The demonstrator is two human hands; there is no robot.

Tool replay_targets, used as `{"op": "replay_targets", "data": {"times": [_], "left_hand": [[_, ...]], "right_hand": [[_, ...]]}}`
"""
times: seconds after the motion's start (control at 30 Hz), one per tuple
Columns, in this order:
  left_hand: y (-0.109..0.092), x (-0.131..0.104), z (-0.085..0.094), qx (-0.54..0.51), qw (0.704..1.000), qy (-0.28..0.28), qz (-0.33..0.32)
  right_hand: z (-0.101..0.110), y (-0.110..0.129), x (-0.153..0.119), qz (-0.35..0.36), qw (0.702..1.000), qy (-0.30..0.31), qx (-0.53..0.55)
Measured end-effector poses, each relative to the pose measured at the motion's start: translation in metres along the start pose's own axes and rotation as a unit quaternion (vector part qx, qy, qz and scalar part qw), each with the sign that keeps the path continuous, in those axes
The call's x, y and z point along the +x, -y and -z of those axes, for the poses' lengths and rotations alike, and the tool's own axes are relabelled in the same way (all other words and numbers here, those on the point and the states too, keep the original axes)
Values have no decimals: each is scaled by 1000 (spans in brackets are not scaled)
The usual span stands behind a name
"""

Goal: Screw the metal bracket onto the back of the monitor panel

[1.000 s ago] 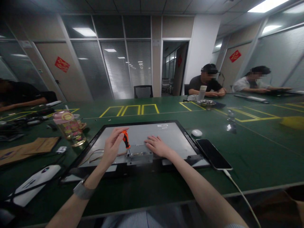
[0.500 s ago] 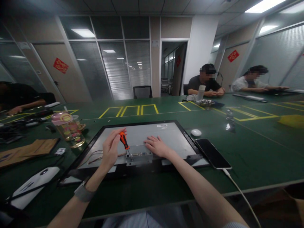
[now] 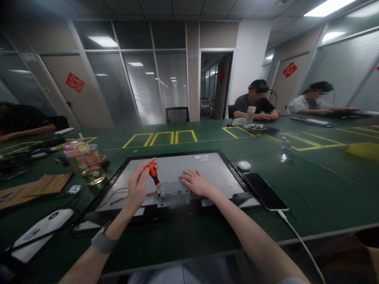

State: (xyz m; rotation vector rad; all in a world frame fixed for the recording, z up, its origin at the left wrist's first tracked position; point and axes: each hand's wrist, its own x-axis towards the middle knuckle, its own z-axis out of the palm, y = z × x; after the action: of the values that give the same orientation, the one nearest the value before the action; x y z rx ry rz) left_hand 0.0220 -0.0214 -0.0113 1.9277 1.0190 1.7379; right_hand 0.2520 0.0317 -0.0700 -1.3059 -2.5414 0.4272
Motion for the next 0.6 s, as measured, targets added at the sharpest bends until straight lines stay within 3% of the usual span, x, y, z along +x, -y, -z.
{"op": "replay_targets", "data": {"times": [0.2,0.43,0.6], "left_hand": [[2,2,-1,37,999,-19,2],[0,-1,0,-18,1000,9,18],[3,0,-2,12,1000,4,-2]], "right_hand": [[0,0,0,3,1000,1,0],[1,0,0,4,1000,3,3],[1,2,-1,2,1000,-3,-2]]}}
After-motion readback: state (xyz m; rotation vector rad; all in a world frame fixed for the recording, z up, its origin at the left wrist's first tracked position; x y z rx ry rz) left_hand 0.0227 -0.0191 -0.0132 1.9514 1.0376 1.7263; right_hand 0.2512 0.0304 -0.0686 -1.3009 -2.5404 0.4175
